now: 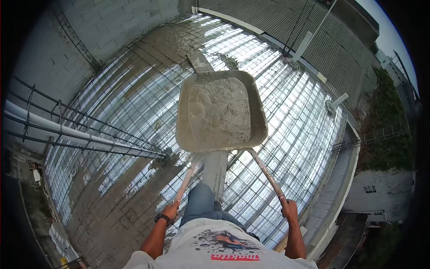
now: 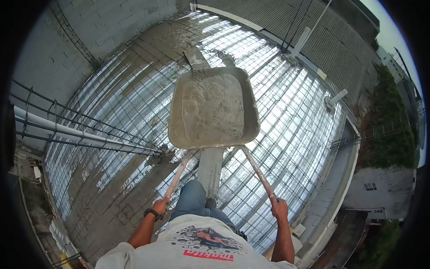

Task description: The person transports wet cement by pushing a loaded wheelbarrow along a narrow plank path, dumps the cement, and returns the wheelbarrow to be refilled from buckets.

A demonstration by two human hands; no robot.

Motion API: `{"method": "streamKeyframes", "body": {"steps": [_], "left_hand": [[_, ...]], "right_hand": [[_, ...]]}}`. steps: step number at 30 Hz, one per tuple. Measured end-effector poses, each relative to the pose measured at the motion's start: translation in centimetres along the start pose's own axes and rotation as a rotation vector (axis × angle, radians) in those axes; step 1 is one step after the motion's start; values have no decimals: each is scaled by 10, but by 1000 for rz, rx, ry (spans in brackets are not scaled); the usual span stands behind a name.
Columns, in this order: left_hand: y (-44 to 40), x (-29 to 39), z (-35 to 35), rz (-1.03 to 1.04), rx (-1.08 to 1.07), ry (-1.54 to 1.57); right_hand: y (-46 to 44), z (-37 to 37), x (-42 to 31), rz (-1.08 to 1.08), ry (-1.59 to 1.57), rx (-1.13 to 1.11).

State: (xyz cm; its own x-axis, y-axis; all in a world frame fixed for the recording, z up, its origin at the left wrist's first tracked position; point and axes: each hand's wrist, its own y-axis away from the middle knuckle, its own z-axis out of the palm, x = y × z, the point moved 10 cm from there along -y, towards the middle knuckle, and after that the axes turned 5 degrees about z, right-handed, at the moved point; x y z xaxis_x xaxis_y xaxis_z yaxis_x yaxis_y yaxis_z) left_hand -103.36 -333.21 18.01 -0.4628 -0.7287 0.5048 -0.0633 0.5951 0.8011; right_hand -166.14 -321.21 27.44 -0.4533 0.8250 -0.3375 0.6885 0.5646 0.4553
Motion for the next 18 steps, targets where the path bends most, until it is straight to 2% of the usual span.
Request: {"method": "streamKeyframes", "body": {"steps": [1, 4, 6, 10, 12, 14, 15, 16, 18], "left_hand": [[-21, 26, 0, 13, -3, -2], [-86, 85, -2, 18, 7, 55], [-133, 140, -7, 37, 45, 94], [-222, 239, -17, 33, 57, -10], [-246, 309, -33, 19, 54, 49], [-259, 384, -48, 22, 71, 96], [-273, 420, -56, 90, 102, 66], [-299, 435, -60, 29, 87, 35], [-344, 483, -69, 83, 127, 12]], "right_hand": [[-31, -5, -25, -40, 10, -25], [-111, -19, -102, 35, -78, -103], [-156, -37, -181, -9, -44, -92], [-307, -39, -257, -83, 28, 27], [-343, -70, -348, -132, 79, 3], [-406, -80, -403, -119, 42, -5], [-420, -96, -452, -139, 101, -21], [-433, -113, -497, -121, 162, -4], [-525, -114, -534, -241, 161, 93]]}}
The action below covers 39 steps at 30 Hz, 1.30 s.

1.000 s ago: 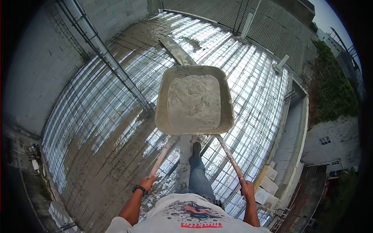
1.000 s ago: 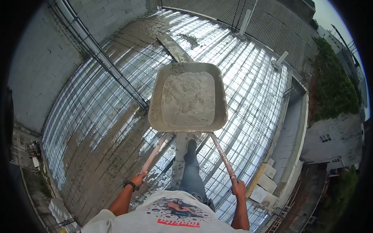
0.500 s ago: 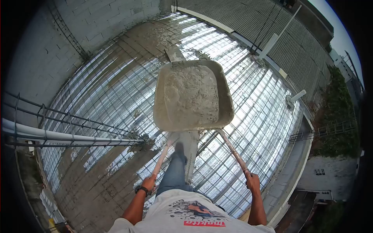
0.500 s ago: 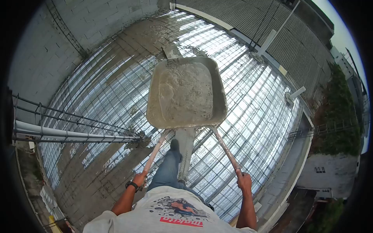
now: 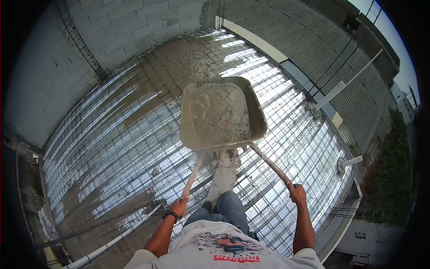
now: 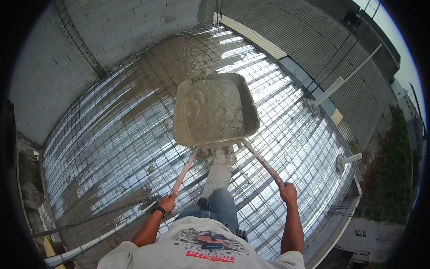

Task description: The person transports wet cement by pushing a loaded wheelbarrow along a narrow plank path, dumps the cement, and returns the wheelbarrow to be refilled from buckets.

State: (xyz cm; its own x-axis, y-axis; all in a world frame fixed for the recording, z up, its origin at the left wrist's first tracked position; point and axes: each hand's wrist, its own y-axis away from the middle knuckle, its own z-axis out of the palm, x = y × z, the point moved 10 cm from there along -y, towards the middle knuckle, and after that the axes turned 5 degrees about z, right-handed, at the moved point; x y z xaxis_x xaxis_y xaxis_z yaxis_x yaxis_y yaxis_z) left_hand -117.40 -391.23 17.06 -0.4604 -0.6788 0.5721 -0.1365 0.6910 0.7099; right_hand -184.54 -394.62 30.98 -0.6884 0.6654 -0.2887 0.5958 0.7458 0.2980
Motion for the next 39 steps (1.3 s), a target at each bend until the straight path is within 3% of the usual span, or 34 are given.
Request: {"method": "streamKeyframes", "body": {"steps": [4, 7, 10, 12, 13, 17, 21, 22, 25, 27, 29, 30, 33, 34, 36, 38, 39], "left_hand": [[-55, 125, -20, 150, -1, -194], [-44, 272, -56, 162, -73, -10], [-39, 414, -123, 263, 1, 132], [-66, 482, -173, 369, 58, 289], [-65, 512, -187, 365, -11, 197], [-46, 650, -253, 558, 0, 561], [-69, 746, -312, 880, 129, 820], [-83, 771, -335, 888, 247, 720], [-118, 845, -423, 833, 712, 250], [-138, 906, -474, 925, 841, 189], [-199, 958, -546, 969, 937, 43], [-228, 983, -570, 1060, 888, 189], [-317, 1058, -623, 1219, 644, 689], [-340, 1079, -636, 1251, 546, 859], [-370, 1100, -662, 1219, 657, 882], [-380, 1103, -680, 1245, 789, 891], [-357, 1113, -653, 1284, 850, 875]], "right_hand": [[-111, -61, -128, -74, -71, -66], [-199, -137, -240, -348, -159, 129], [-247, -225, -382, -417, -211, 58], [-297, -276, -465, -478, -30, 104], [-305, -299, -497, -516, -27, 93], [-354, -366, -588, -498, -111, 91], [-424, -422, -649, -510, -605, 121], [-439, -432, -669, -553, -706, 150], [-482, -461, -757, -703, -656, 433], [-519, -486, -825, -750, -557, 636], [-540, -499, -896, -703, -482, 681], [-549, -505, -929, -677, -451, 708], [-601, -512, -1029, -868, -741, 628], [-611, -508, -1054, -895, -955, 503], [-638, -489, -1098, -905, -1367, 227], [-674, -496, -1121, -891, -1374, 255], [-700, -501, -1129, -871, -1384, 267]]}}
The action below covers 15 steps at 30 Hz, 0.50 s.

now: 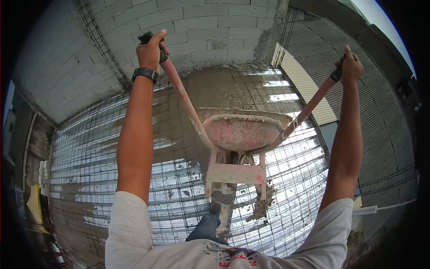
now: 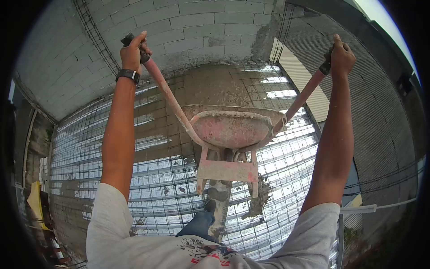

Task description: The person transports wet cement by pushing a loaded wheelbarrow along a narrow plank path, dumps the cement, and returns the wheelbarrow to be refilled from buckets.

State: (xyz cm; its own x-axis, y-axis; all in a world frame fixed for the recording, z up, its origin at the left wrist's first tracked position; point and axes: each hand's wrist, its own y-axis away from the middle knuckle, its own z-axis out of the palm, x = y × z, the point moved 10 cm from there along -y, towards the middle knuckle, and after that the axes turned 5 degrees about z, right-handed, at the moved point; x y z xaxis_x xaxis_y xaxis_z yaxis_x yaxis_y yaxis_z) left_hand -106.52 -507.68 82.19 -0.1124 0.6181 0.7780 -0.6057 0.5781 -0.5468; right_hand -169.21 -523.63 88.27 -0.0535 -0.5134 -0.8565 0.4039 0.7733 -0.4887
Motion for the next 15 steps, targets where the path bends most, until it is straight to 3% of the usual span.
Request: {"method": "streamKeyframes", "body": {"steps": [4, 7, 9, 11, 15], "left_hand": [[32, 17, 62, 155, 12, 41], [-38, -41, 45, 65, -42, 34], [-49, -45, 13, 79, 82, 36], [-28, -41, 33, 83, 76, 58], [54, 28, 34, 116, 68, 103]], "right_hand": [[-63, -12, 52, 105, -70, -1], [-34, 10, 26, 27, 9, 13], [-8, 14, 8, -25, 87, 32], [-4, -4, 3, -40, 145, 71], [-8, -42, 15, 74, -69, 53]]}}
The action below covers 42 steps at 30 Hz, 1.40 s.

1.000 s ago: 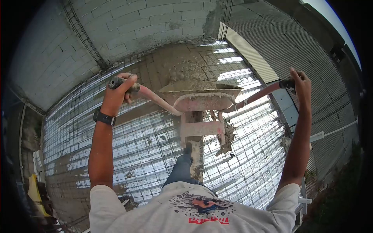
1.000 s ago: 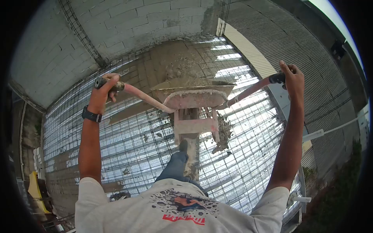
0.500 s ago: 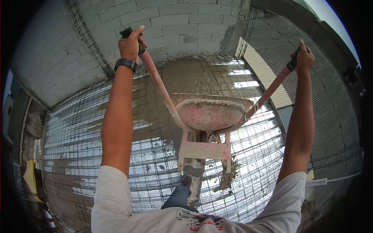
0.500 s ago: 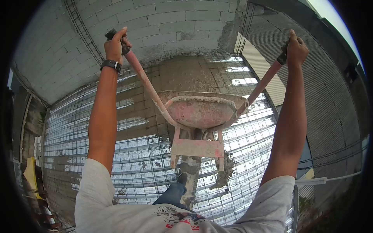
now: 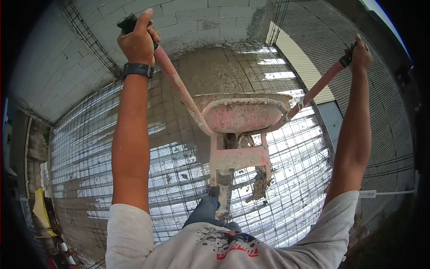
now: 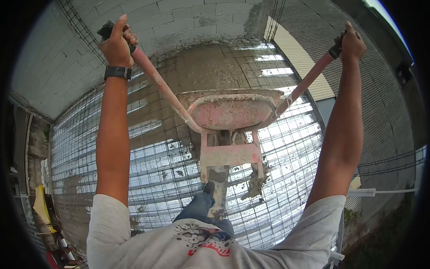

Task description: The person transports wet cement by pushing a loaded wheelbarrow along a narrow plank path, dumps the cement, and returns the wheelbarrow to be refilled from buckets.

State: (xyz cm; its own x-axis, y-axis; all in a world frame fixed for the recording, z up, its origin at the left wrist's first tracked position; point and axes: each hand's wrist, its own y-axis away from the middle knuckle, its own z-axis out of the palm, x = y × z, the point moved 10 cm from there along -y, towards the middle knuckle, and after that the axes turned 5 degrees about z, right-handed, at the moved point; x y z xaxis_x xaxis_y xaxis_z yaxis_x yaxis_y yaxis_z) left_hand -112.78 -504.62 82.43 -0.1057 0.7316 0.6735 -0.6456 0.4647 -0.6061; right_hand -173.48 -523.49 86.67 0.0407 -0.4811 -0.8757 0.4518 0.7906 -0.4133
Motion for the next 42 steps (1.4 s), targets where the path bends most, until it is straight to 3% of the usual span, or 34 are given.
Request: {"method": "streamKeyframes", "body": {"steps": [7, 14, 19, 21, 23, 25, 26, 27, 30, 32, 33, 34, 36, 38, 42], "left_hand": [[59, 60, -85, -42, 112, -9], [211, 166, -169, 2, 64, 121], [334, 235, -236, -17, -38, 31], [390, 264, -268, -174, -184, -208], [457, 277, -308, -392, -289, -137], [525, 295, -354, -421, -487, -259], [562, 294, -385, -567, -488, -221], [590, 302, -411, -578, -507, -215], [680, 356, -464, -999, -610, 267], [714, 379, -500, -1031, -703, 550], [737, 397, -517, -1052, -737, 696], [764, 399, -543, -1324, -382, 816], [815, 370, -624, -1398, -419, 186], [842, 377, -682, -1378, -405, -142], [879, 406, -785, -1220, -468, -294]], "right_hand": [[132, -62, -74, -173, 17, 19], [303, -195, -133, -208, -116, 122], [435, -314, -130, 11, -208, 146], [501, -364, -123, 175, -209, 100], [578, -415, -109, 387, -194, 50], [664, -455, -109, 622, -168, -16], [706, -464, -112, 749, -152, -77], [750, -473, -116, 874, -132, -143], [839, -516, -105, 1120, 118, -423], [880, -556, -87, 1106, 565, -542], [904, -575, -75, 1124, 553, -489], [935, -598, -67, 1150, 546, -437], [1002, -617, -59, 1182, 592, -440], [1067, -625, -55, 1169, 561, -439], [1181, -651, -57, 1156, 504, -346]]}}
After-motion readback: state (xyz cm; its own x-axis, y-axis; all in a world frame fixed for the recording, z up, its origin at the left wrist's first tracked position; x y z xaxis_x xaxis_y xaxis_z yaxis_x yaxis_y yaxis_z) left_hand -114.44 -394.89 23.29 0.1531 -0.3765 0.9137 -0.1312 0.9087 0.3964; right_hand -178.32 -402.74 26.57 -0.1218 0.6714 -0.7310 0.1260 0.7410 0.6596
